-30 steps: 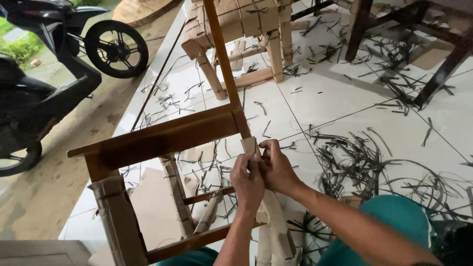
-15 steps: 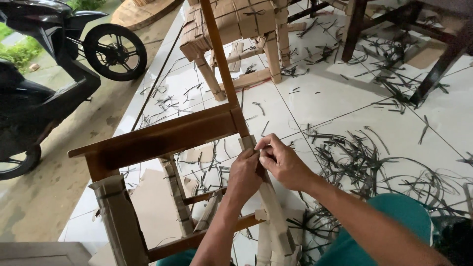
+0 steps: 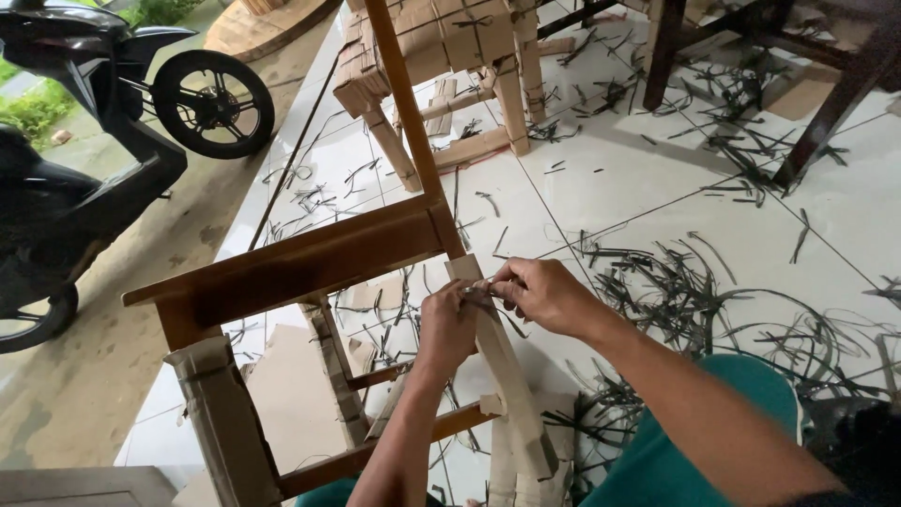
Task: Wrapping the crossbars of a wooden chair with cardboard and securing them with plastic ties for protection.
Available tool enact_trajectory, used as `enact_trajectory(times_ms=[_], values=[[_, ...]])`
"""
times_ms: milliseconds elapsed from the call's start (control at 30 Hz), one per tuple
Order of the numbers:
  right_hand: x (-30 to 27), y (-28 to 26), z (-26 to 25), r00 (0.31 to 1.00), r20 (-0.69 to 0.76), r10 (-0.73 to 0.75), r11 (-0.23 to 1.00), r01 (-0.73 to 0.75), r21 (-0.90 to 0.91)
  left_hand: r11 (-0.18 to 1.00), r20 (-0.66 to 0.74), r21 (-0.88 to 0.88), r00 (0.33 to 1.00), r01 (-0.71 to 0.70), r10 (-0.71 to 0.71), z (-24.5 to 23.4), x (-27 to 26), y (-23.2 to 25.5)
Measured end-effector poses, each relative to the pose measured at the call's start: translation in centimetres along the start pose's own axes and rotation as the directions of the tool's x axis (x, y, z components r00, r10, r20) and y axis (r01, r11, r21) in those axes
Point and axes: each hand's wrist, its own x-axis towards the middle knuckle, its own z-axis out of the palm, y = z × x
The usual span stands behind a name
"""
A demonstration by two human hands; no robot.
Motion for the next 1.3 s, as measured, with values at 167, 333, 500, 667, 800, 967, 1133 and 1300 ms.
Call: enact_trajectory(times_ms=[167,333,500,667,800,967,1133,1300], values=[[0.8,1.3,0.0,0.999,-0.011,0.032,0.997,-0.033,-0.076,0.993,-0.002,-0.030,0.994,0.111,-0.111,0.0,0.3,0.4],[1.1,2.2,-0.3,0.999,0.008,0.054,0.998,-0.054,0.023,0.986,-0.029,-0.006,0.985,0.168,-0.168,0.6,0.2,-0.9],[0.3,1.0,0.2,0.999,0.027,0.045,0.999,-0.045,-0.020,0.985,-0.031,-0.007,0.984,0.173,-0.173,0.8,0.3,-0.6],[0.2,0.7,0.1,0.992,0.123,0.002,0.999,0.003,-0.041,0.924,0.037,-0.144,0.935,0.354,-0.353,0.0,0.4,-1.3],[0.7,2.7,0.6,0.982,0.188,0.019,1.000,-0.015,-0.025,0.928,0.083,-0.189,0.947,0.321,-0.311,0.0,0.9,-3.1],[1.5,4.2,1.3,0.980,0.197,0.040,0.999,-0.039,-0.005,0.992,0.053,0.035,0.991,-0.121,0.119,-2.2,0.1,2.0],[1.5,3.4,1.4,0.987,0.154,0.048,0.999,-0.048,-0.003,0.696,0.152,0.436,0.809,-0.570,0.568,-1.0,0.3,-4.4],[1.6,3.2,1.6,0.999,0.039,0.018,1.000,-0.018,0.003,0.486,0.031,0.673,0.678,-0.557,0.734,0.3,0.5,-5.9]])
